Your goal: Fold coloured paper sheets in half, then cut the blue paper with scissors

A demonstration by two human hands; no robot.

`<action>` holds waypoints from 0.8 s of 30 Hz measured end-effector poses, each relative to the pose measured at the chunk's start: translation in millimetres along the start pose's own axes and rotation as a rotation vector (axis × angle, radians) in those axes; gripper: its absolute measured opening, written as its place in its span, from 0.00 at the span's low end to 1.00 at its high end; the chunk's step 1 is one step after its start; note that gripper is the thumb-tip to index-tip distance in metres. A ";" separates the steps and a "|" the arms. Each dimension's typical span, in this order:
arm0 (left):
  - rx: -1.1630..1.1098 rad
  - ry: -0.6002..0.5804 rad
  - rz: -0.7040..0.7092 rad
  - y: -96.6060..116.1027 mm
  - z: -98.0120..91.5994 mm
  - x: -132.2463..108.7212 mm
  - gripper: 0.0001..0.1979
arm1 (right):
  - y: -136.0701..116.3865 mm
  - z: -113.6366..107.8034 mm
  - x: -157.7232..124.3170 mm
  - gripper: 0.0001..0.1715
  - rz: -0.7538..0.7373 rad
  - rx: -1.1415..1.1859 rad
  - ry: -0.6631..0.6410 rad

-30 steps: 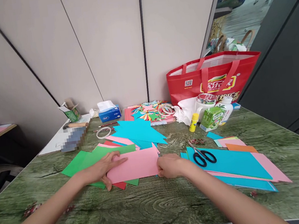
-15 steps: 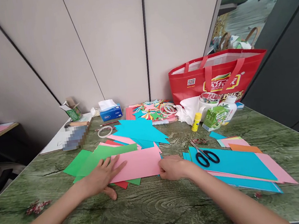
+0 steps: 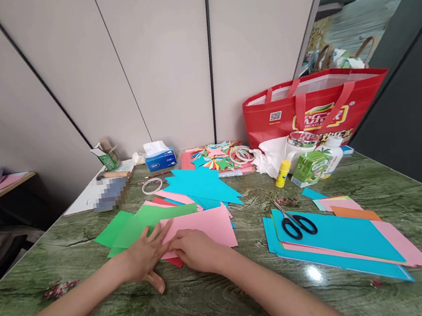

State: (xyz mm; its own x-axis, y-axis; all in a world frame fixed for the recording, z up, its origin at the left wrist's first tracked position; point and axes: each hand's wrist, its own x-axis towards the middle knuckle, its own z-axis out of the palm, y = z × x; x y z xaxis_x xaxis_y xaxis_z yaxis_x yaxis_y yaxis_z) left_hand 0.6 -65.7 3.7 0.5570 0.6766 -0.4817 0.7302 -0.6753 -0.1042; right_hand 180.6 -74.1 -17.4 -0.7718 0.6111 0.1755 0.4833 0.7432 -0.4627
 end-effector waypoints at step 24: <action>-0.035 0.055 -0.123 10.3 0.4 2.9 0.48 | 18.5 13.9 -73.3 0.22 -0.010 -0.660 0.276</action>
State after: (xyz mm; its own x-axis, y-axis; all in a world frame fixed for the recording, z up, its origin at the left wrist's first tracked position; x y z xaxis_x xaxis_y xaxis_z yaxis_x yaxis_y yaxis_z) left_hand 9.5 -70.8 0.9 0.4827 0.7693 -0.4186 0.8070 -0.5764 -0.1288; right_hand 240.3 -108.9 -50.9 -0.6872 0.5849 0.4308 0.6929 0.7059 0.1469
